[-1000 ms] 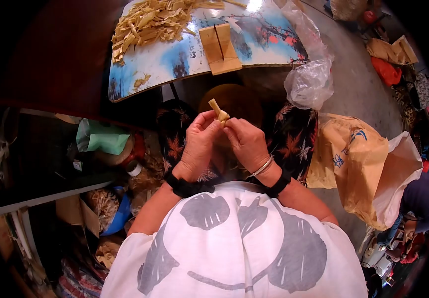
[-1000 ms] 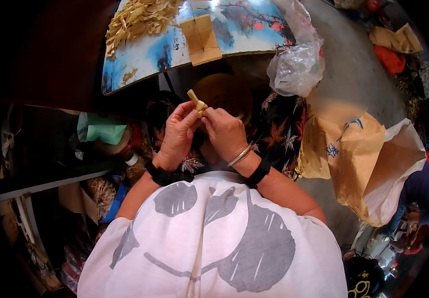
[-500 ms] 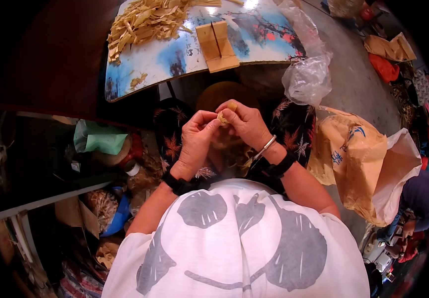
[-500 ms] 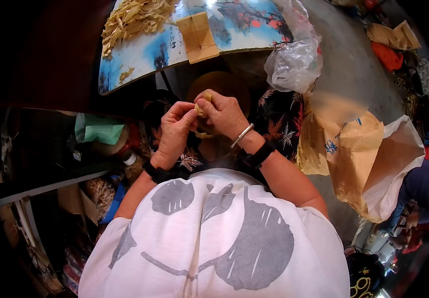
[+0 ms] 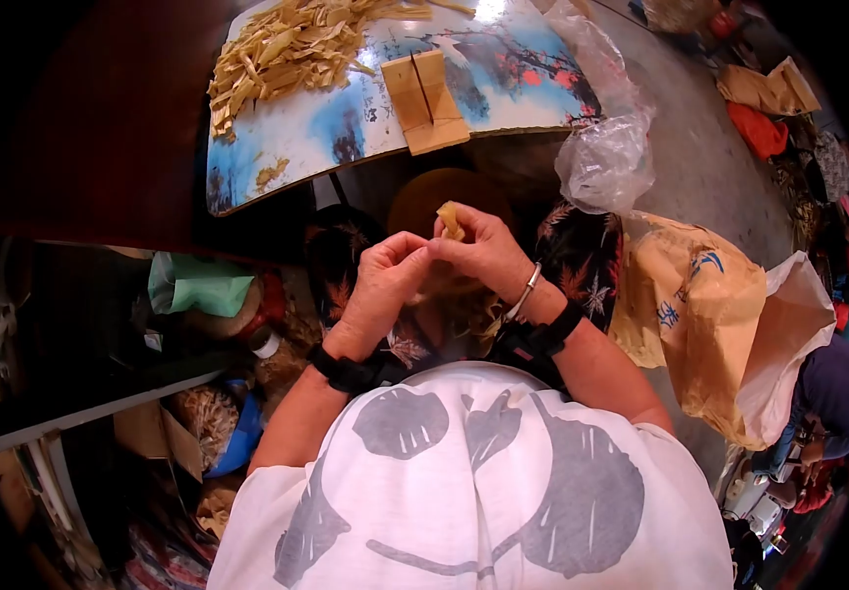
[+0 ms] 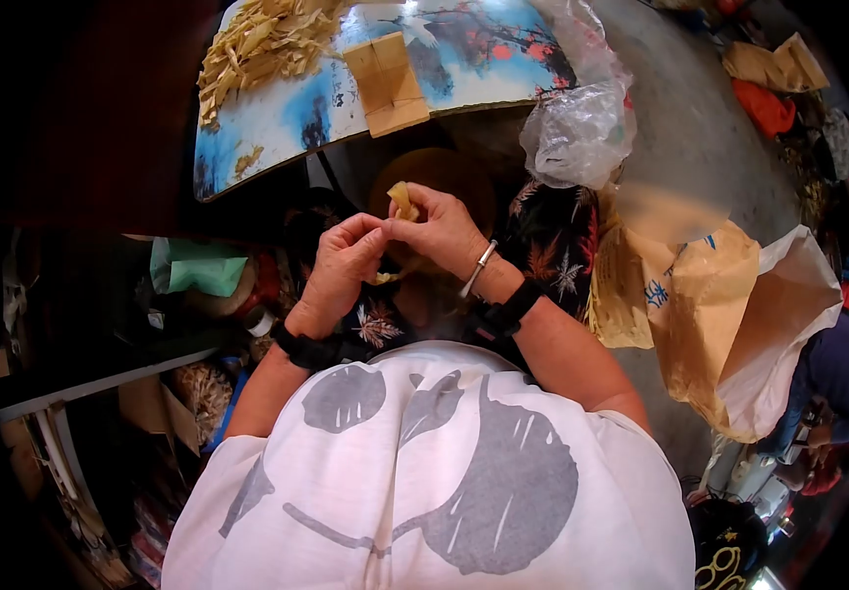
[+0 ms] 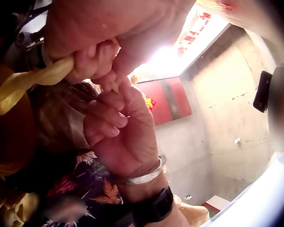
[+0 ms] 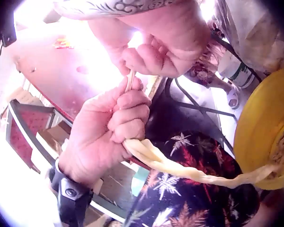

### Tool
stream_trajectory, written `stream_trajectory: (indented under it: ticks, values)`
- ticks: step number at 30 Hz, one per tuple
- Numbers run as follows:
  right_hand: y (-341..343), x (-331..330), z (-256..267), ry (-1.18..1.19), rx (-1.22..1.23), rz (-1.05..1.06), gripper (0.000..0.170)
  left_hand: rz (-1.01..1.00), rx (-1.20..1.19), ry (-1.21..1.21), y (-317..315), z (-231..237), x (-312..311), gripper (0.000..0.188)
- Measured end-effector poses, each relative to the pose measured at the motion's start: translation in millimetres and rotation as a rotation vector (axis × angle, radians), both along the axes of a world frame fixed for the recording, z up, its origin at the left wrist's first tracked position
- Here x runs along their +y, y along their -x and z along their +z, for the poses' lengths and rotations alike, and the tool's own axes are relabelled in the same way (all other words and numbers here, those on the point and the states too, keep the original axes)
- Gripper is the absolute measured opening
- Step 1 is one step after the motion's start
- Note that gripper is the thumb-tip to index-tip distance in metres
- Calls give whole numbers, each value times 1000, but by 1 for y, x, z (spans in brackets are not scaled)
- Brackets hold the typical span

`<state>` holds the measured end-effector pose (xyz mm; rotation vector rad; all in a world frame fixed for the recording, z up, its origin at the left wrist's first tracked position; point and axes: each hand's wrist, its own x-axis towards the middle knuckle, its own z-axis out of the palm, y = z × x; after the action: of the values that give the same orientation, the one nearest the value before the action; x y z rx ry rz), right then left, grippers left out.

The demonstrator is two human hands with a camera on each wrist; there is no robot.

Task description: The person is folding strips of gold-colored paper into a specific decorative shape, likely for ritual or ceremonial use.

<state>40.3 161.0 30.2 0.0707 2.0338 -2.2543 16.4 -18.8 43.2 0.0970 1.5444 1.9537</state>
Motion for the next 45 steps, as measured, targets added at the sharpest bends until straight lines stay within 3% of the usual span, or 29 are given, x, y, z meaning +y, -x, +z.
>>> stream_trajectory:
  ticks: [4, 9, 12, 16, 22, 26, 29, 32, 34, 39, 42, 44, 45]
  values:
    - [5, 15, 21, 217, -151, -87, 9, 24, -20, 18, 3, 3, -7, 11]
    - [31, 22, 30, 181, -144, -45, 16, 27, 67, 64, 30, 18, 4, 12]
    - [57, 35, 50, 237, -53, -72, 20, 20, 510, 205, 63, 30, 14, 15]
    - [104, 46, 56, -108, 141, -221, 23, 105, 892, 463, 124, 44, 32, 14]
    - [159, 53, 41, -747, 427, -481, 17, 220, 927, 519, 177, 37, 60, 18]
    - [169, 58, 7, -1078, 467, -398, 18, 269, 841, 506, 178, 15, 64, 18]
    - [150, 64, 25, -926, 358, -375, 19, 293, 681, 471, 175, 9, 45, 17]
    - [119, 68, 27, -680, 258, -292, 23, 197, 294, 30, 147, 26, 25, 16]
    - [90, 61, 35, -585, 173, -198, 24, 199, 340, 36, 127, 23, 22, 13]
    - [41, 20, 50, -648, 230, -248, 46, 218, 369, -24, 65, 17, 36, 13]
    - [36, 0, 20, -651, 460, -288, 27, 179, 521, 11, 45, 8, 40, 15]
    - [26, -3, 16, -529, 419, -327, 20, 168, 508, 60, 29, 12, 37, 18]
    - [21, -5, 16, -468, 398, -345, 17, 262, 541, 110, 21, 6, 36, 16]
